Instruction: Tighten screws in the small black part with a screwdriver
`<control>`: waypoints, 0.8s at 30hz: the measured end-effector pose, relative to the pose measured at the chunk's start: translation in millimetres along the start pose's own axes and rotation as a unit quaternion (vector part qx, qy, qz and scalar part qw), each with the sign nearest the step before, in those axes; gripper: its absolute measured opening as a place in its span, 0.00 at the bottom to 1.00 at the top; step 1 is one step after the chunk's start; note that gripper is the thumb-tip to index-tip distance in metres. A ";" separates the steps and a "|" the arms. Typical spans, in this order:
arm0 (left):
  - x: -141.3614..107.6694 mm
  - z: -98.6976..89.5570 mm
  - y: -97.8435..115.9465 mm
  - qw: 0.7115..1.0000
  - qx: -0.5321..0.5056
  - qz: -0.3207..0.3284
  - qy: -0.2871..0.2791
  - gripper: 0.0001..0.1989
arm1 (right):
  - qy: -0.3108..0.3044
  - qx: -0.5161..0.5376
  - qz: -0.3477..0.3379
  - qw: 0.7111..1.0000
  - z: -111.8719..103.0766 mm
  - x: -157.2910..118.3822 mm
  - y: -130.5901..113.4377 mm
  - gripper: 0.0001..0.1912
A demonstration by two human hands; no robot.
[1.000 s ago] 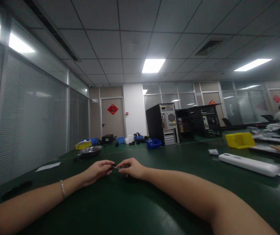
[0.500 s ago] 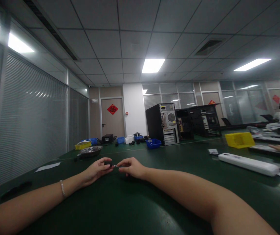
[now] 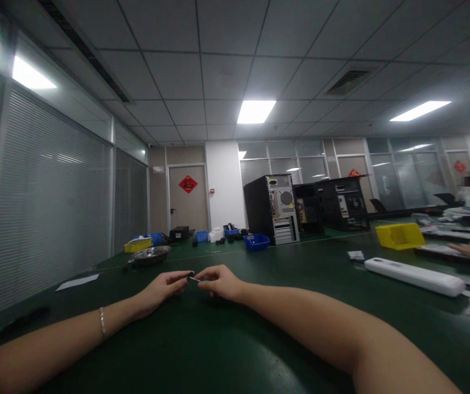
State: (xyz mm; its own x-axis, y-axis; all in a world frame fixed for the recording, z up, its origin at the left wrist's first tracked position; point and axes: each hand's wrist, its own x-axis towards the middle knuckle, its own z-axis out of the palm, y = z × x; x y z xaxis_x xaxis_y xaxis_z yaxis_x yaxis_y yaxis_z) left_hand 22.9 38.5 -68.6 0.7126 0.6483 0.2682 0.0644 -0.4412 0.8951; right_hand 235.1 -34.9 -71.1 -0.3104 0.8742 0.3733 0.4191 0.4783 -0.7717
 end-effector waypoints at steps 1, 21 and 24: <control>0.3 -0.2 -0.3 1.000 0.004 -0.001 0.002 0.26 | 0.003 -0.003 0.000 1.000 0.1 0.6 1.4 0.20; -2.3 -0.2 3.5 0.987 -0.145 -0.066 0.028 0.19 | -0.033 -0.029 0.016 0.999 -0.8 -1.6 -1.0 0.21; -3.0 -1.4 2.6 0.986 -0.153 -0.071 0.010 0.19 | -0.030 -0.034 0.018 0.999 -1.1 -1.4 -0.2 0.20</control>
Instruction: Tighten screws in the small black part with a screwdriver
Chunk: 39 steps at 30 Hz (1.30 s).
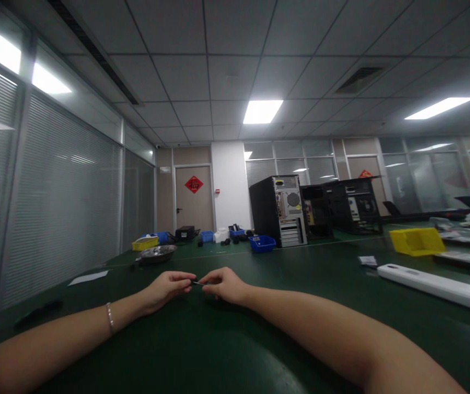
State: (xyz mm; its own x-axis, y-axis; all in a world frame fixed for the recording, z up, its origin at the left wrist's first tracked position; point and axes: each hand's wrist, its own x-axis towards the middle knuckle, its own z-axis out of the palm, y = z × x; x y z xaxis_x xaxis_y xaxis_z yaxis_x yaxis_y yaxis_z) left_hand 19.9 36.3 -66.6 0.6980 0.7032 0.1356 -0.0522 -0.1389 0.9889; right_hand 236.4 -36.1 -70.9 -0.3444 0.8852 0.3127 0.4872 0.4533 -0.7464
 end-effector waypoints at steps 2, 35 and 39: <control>0.9 -1.8 -1.6 1.000 -0.006 0.001 -0.014 0.19 | -0.003 0.004 -0.007 1.000 0.4 0.6 1.0 0.20; -5.4 18.9 22.5 0.899 0.400 0.068 -0.166 0.16 | 0.038 0.139 0.003 0.990 -1.9 3.3 7.9 0.21; -7.1 20.7 20.0 0.881 0.436 0.102 -0.150 0.16 | 0.031 0.141 0.000 0.990 -3.1 2.2 7.5 0.22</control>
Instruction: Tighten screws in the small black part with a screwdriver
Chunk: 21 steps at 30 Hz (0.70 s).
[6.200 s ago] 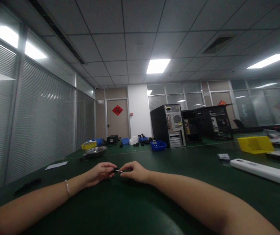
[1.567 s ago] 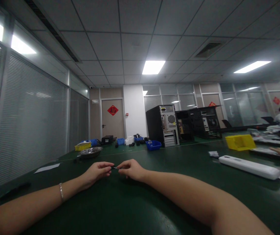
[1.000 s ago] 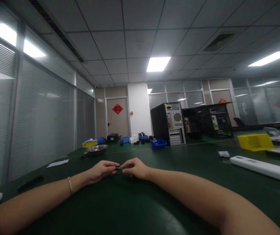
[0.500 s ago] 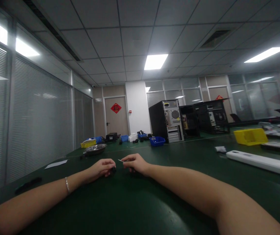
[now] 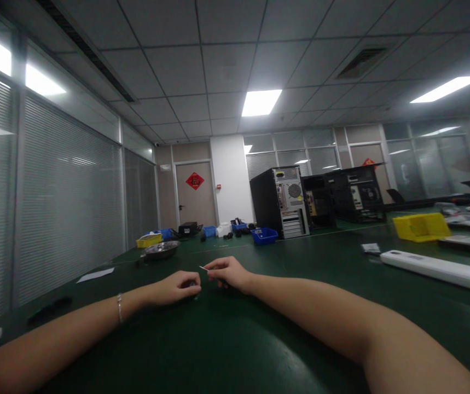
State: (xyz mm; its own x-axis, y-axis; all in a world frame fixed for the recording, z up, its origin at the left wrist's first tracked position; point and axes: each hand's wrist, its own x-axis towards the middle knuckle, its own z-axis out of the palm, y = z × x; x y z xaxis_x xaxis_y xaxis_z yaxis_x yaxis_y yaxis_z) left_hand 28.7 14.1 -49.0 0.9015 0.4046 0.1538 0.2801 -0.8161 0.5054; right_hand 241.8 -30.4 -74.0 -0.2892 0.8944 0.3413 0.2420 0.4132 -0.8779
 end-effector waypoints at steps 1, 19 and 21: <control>-0.9 0.8 -0.1 1.000 -0.001 0.003 0.006 0.16 | -0.001 0.001 0.002 1.000 -0.2 -0.1 0.2 0.22; -14.2 -25.6 -4.9 0.995 -0.057 -0.034 -0.073 0.23 | -0.027 -0.307 0.029 0.951 16.7 -3.3 -23.9 0.20; -12.8 -25.3 -11.1 0.992 -0.101 -0.040 -0.064 0.24 | -0.031 -0.320 0.045 0.946 21.4 -5.1 -27.3 0.24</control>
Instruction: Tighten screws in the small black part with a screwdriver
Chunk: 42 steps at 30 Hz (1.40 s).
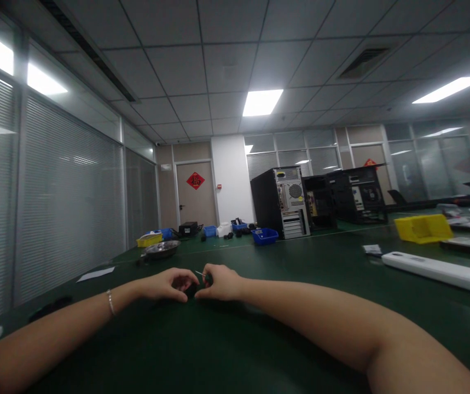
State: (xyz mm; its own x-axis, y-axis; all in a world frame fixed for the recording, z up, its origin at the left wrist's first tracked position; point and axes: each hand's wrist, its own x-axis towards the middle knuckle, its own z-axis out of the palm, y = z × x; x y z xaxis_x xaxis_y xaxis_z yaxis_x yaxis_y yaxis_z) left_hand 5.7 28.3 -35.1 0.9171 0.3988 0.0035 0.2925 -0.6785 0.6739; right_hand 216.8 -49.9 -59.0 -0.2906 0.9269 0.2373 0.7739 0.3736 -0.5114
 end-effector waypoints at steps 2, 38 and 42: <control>2.7 -0.8 -8.6 0.998 -0.056 -0.003 0.005 0.26 | -0.005 -0.007 0.007 1.000 1.4 -2.1 -5.3 0.28; 16.3 22.7 -15.2 0.986 -0.118 0.036 0.115 0.26 | 0.163 0.108 -0.096 0.976 9.7 -3.1 -6.9 0.13; 21.0 34.4 -9.2 0.976 -0.146 0.068 0.147 0.25 | 0.197 0.125 -0.124 0.965 15.4 -3.4 -8.7 0.12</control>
State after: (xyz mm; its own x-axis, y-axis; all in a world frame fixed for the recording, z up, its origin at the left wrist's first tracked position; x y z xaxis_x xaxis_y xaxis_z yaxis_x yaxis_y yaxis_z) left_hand 31.6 21.8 -66.6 0.8123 0.5056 0.2908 0.0435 -0.5496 0.8343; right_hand 202.4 -55.7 -68.0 -0.1750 0.7414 0.6479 0.5339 0.6243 -0.5702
